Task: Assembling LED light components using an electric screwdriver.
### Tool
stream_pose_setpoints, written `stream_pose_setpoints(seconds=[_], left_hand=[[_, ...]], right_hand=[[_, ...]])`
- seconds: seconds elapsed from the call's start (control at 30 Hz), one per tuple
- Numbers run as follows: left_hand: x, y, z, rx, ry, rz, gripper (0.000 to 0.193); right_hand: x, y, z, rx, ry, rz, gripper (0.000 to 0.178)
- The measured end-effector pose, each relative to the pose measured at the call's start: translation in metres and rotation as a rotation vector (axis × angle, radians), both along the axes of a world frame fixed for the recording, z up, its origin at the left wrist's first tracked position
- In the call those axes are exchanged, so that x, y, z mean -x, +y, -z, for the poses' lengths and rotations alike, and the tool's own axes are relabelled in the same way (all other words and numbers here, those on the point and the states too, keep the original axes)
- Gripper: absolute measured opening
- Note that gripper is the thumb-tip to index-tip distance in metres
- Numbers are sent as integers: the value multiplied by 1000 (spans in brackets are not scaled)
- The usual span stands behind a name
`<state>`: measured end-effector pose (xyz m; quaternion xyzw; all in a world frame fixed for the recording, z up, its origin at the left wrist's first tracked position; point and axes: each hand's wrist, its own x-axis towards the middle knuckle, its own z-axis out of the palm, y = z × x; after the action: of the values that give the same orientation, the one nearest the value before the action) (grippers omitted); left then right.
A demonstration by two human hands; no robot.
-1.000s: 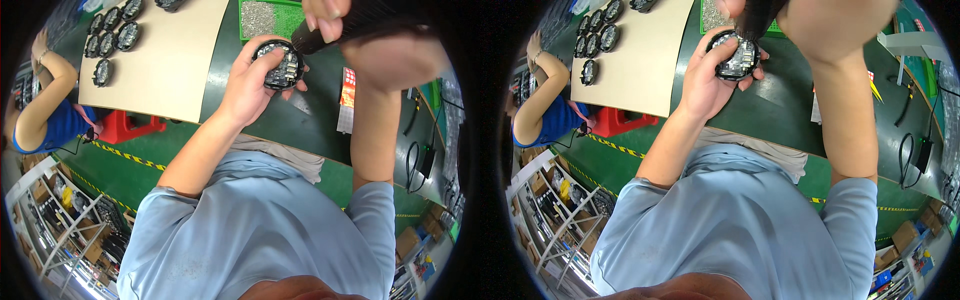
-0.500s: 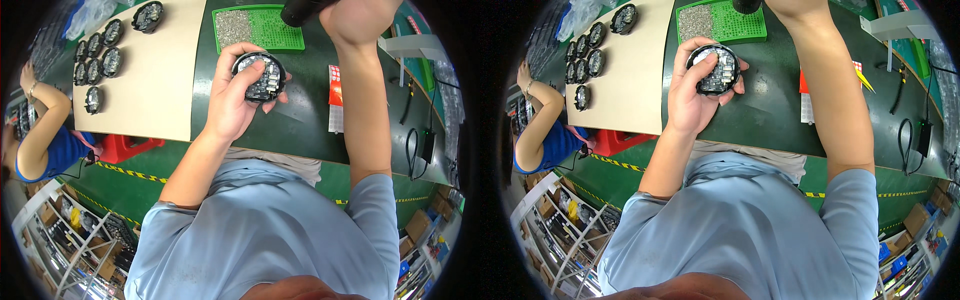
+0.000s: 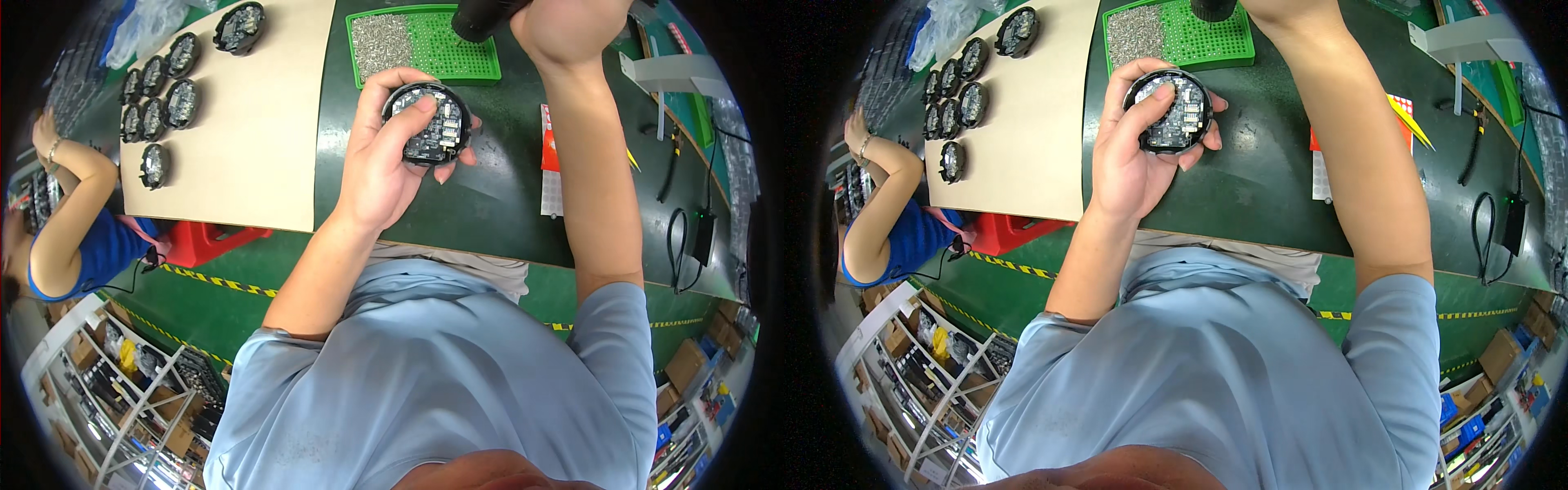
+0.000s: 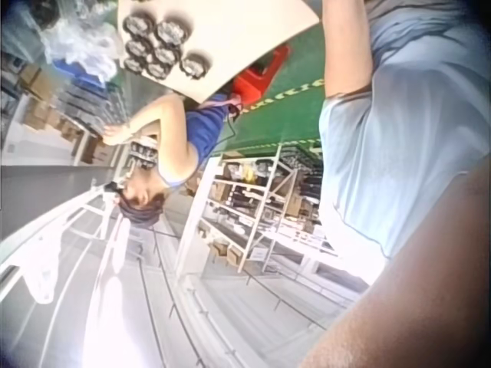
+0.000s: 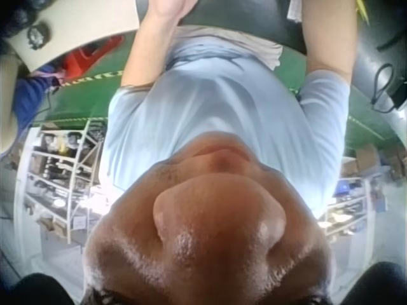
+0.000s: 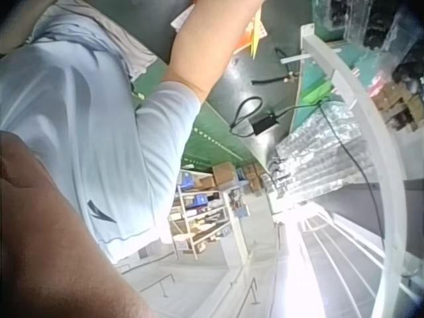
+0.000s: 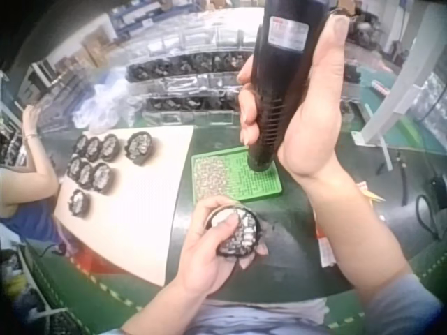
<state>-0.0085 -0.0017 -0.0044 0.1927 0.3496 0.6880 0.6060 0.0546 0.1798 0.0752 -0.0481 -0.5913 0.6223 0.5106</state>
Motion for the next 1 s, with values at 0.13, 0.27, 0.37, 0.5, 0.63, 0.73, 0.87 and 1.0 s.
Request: stream_pose_setpoints(seconds=[0.13, 0.27, 0.37, 0.5, 0.63, 0.73, 0.87, 1.0], left_hand=[[0, 0, 0, 2, -7, 22, 24], [1, -1, 3, -9, 2, -9, 25], [4, -5, 3, -23, -7, -34, 29], [-3, 1, -2, -13, 40, 3, 38], [1, -2, 4, -32, -36, -53, 34], [1, -2, 6, -49, -27, -52, 34], [1, 0, 4, -51, -44, -40, 34], [0, 1, 5, -53, -40, -40, 33]], right_hand=[[0, -10, -2, 53, -111, 164, 94], [-3, -26, -24, 186, 190, -133, 91], [-17, -40, -26, 187, 182, -205, 91], [-38, -57, -37, 161, 148, -242, 91], [-24, -68, -33, 157, 128, -314, 91], [-15, -75, -30, 153, 105, -352, 91], [-16, -75, -23, 151, 71, -399, 91], [-17, -72, -15, 148, 43, -440, 91]])
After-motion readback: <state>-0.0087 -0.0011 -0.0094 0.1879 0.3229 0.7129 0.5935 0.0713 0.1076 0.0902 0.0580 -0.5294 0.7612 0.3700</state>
